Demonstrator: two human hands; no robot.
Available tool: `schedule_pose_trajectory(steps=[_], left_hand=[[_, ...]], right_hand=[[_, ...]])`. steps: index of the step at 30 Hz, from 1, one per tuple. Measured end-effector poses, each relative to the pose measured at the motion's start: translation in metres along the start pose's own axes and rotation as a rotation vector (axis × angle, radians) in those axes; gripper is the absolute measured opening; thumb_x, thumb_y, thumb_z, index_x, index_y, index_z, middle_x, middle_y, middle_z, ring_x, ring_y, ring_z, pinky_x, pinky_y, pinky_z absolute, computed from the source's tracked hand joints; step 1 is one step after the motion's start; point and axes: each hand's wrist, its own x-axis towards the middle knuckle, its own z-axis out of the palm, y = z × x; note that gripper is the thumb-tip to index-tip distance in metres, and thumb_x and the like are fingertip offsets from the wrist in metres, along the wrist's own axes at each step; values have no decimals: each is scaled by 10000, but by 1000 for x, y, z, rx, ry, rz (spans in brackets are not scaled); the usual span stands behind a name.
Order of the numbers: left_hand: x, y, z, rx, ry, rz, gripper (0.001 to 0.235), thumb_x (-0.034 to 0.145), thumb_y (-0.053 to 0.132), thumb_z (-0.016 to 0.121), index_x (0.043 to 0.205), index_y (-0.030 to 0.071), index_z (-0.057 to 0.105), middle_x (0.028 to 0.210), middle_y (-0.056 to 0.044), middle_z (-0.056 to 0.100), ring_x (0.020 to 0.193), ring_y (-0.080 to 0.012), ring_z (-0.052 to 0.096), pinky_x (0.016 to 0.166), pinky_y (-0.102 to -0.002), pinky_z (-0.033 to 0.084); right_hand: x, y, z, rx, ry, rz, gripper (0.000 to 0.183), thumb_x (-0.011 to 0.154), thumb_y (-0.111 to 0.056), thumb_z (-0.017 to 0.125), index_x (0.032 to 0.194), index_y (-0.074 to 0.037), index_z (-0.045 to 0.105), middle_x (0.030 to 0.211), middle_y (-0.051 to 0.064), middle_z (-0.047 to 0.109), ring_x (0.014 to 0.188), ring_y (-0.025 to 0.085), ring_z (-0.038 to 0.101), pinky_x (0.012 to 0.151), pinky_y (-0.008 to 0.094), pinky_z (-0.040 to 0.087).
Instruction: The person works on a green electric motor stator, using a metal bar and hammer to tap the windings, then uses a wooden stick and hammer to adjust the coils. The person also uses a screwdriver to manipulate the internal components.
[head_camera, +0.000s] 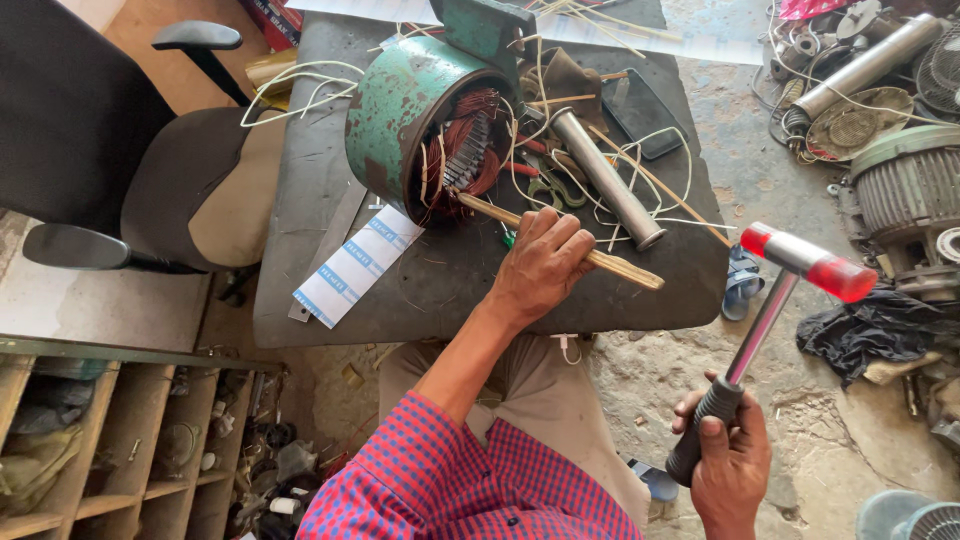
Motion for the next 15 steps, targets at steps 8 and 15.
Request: schedule_pose_trajectory(steps=[8, 15], left_hand=[[-3, -1, -1, 17, -9, 14, 235, 839, 239, 756, 949, 106, 596, 957, -38, 524, 978, -260, 515, 880, -432, 408], [-3, -2, -2, -5, 13, 33, 243, 823, 227, 757, 950, 101, 593, 979, -44, 538, 965, -260, 513, 877, -432, 407]], right_hand=[[1, -10, 22, 70, -97, -15, 409, 1067, -256, 570, 1352, -1, 425, 1015, 122, 577, 794, 169, 556, 712, 335, 524], [-4, 1, 28, 69, -102, -42, 484, 1050, -461, 542, 1258, -35, 442, 856, 98, 545, 681, 150, 532, 608, 309, 500]])
